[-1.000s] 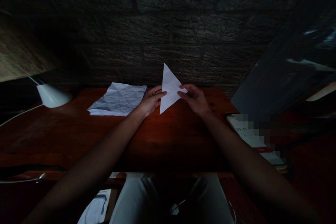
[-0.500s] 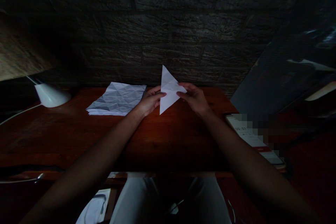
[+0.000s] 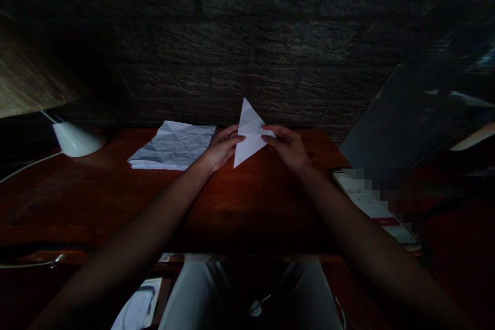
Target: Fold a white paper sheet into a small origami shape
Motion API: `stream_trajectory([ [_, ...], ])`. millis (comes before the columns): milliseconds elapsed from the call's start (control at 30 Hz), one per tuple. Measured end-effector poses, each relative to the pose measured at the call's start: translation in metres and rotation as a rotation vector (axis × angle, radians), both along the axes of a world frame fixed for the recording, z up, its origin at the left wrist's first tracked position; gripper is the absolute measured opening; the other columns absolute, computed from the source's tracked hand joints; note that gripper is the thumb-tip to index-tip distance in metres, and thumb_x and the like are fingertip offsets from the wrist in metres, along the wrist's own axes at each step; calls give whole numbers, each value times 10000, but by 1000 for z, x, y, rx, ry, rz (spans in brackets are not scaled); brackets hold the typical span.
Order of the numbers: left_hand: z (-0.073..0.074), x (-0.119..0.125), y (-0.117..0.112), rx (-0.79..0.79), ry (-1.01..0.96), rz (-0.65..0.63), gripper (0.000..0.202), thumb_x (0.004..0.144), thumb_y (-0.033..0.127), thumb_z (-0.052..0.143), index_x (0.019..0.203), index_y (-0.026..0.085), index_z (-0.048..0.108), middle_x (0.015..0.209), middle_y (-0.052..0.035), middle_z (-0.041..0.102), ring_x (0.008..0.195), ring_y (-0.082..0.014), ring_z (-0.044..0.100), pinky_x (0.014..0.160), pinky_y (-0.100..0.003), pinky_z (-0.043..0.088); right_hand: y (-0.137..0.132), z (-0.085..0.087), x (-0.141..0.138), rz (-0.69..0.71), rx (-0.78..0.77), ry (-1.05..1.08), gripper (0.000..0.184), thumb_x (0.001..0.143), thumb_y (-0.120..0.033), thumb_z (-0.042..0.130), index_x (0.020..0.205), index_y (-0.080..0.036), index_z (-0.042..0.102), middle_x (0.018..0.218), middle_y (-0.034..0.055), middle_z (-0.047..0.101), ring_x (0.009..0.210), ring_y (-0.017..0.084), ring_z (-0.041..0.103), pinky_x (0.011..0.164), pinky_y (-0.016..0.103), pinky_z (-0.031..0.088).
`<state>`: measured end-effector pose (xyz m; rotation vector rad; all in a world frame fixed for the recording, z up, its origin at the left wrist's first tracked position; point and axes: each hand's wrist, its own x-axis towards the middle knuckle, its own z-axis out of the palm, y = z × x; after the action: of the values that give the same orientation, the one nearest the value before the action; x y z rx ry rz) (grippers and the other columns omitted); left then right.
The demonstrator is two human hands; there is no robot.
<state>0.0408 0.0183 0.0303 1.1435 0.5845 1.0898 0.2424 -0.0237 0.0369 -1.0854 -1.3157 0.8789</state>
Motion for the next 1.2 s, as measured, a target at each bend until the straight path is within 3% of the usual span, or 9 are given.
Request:
stream_trajectory([
  [167, -2, 1, 2, 3, 3, 10, 446, 651, 196, 841, 1082, 158, 734, 986, -60, 788, 949, -223, 736, 875, -345, 563, 0, -3, -1, -6, 50, -101, 332, 768, -444, 798, 1051, -272, 794, 910, 2, 747, 743, 169, 616, 697, 323, 501],
  [367, -4, 2, 2, -94, 22, 97, 347, 632, 224, 911, 911, 187, 707, 819, 20, 748, 680, -121, 669, 638, -231, 510, -3, -2, -3, -18, 93, -134, 317, 826, -486, 751, 1053, -268, 786, 984, 17, 754, 747, 170, 611, 677, 316, 491],
  [533, 0, 5, 1, -121, -39, 102, 320, 611, 279, 934, 800, 187, 692, 739, 25, 737, 638, -128, 664, 596, -225, 513, -3, -1, -4, -29, 77, -139, 326, 820, -512, 755, 1028, -264, 789, 925, 16, 745, 733, 175, 598, 686, 324, 496],
  [600, 2, 6, 2, -145, -83, 93, 336, 652, 395, 915, 798, 183, 699, 757, -11, 751, 690, -167, 692, 634, -263, 544, -3, -1, -4, -28, 79, -141, 307, 812, -488, 765, 1018, -261, 795, 904, 14, 739, 741, 176, 601, 704, 328, 497],
  [700, 3, 6, 4, -161, -89, 39, 524, 708, 662, 825, 850, 166, 736, 841, -95, 788, 820, -259, 737, 710, -349, 579, -5, -1, -5, -28, 82, -162, 309, 793, -473, 787, 1016, -259, 805, 855, 4, 722, 749, 176, 606, 716, 325, 496],
  [767, 0, 5, 4, -122, -37, 57, 567, 663, 683, 859, 858, 162, 753, 842, -99, 794, 803, -258, 733, 702, -347, 567, -5, -2, -6, -21, 79, -176, 306, 803, -479, 782, 1015, -259, 809, 847, 1, 725, 759, 177, 617, 720, 322, 502],
  [867, -6, 5, 2, -31, 57, 130, 548, 548, 552, 972, 880, 162, 778, 826, -55, 799, 701, -192, 694, 658, -292, 528, -6, -4, -8, 17, 78, -169, 299, 824, -482, 768, 1019, -257, 798, 894, 10, 752, 796, 183, 652, 725, 318, 524],
  [1000, -9, 5, 0, 55, 103, 174, 593, 571, 605, 940, 930, 159, 789, 797, -34, 794, 667, -173, 680, 645, -278, 523, -2, -4, -8, 21, 8, -28, 464, 756, -465, 844, 1144, -239, 730, 872, 14, 767, 748, 176, 679, 639, 287, 538],
  [1200, -9, 5, -2, 143, 195, 259, 574, 638, 671, 875, 871, 153, 788, 811, -50, 796, 646, -168, 667, 583, -259, 496, -2, -2, -9, 60, -180, 81, 297, 717, -409, 899, 862, -192, 757, 863, 41, 792, 713, 139, 688, 618, 241, 550],
])
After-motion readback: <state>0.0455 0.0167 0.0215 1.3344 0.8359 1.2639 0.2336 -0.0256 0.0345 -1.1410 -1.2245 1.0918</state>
